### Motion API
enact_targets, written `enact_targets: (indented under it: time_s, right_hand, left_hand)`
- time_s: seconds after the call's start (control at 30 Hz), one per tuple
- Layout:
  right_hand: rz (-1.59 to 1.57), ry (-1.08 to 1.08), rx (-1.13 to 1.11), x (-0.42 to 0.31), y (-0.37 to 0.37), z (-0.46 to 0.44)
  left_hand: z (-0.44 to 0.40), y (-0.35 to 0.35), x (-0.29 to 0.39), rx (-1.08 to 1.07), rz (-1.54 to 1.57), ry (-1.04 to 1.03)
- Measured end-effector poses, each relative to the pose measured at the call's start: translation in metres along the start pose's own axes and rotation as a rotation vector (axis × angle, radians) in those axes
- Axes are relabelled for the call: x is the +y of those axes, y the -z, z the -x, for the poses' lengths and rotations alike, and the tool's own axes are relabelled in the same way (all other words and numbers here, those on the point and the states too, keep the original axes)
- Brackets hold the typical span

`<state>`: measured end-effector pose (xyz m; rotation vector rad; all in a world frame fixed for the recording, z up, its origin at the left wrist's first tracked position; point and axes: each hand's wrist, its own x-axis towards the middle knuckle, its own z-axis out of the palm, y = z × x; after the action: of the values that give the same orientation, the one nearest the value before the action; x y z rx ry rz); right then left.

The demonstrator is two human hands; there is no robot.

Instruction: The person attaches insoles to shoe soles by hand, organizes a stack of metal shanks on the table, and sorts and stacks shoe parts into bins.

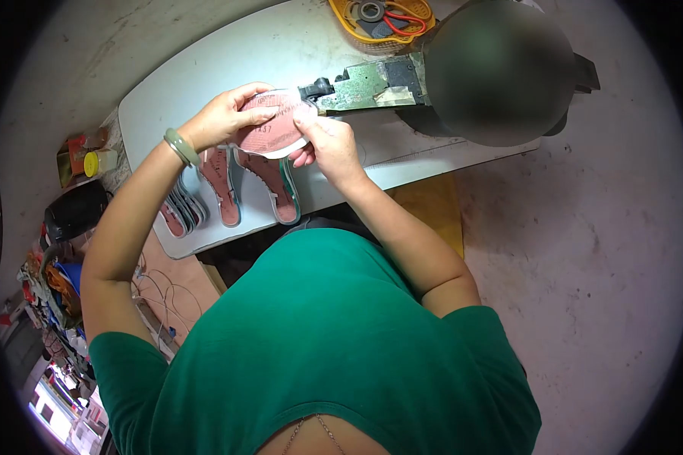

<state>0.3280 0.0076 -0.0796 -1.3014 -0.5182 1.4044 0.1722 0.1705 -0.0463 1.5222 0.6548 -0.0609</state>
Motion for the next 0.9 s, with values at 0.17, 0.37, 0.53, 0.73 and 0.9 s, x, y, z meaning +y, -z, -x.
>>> enact_targets:
  time_s: [0.17, 0.37, 0.53, 0.73, 0.9]
  right_hand:
    - [0.051, 0.028, 0.064, -0.006, 0.002, -0.001]
    - [0.082, 0.045, 0.068, -0.003, 0.003, 0.005]
    - [0.073, 0.048, 0.066, 0.004, 0.001, 0.008]
    - [0.16, 0.084, 0.036, -0.002, 0.006, 0.01]
    - [0.229, 0.068, -0.057, -0.005, 0.02, 0.016]
  left_hand:
    - [0.016, -0.028, 0.004, 0.145, 0.132, 0.01]
    - [0.017, -0.048, -0.012, 0.32, 0.158, -0.104]
    - [0.012, -0.065, -0.025, 0.508, 0.25, -0.159]
    - [0.017, -0.081, -0.019, 0.607, 0.253, -0.12]
    - [0.014, -0.089, -0.025, 0.705, 0.14, -0.132]
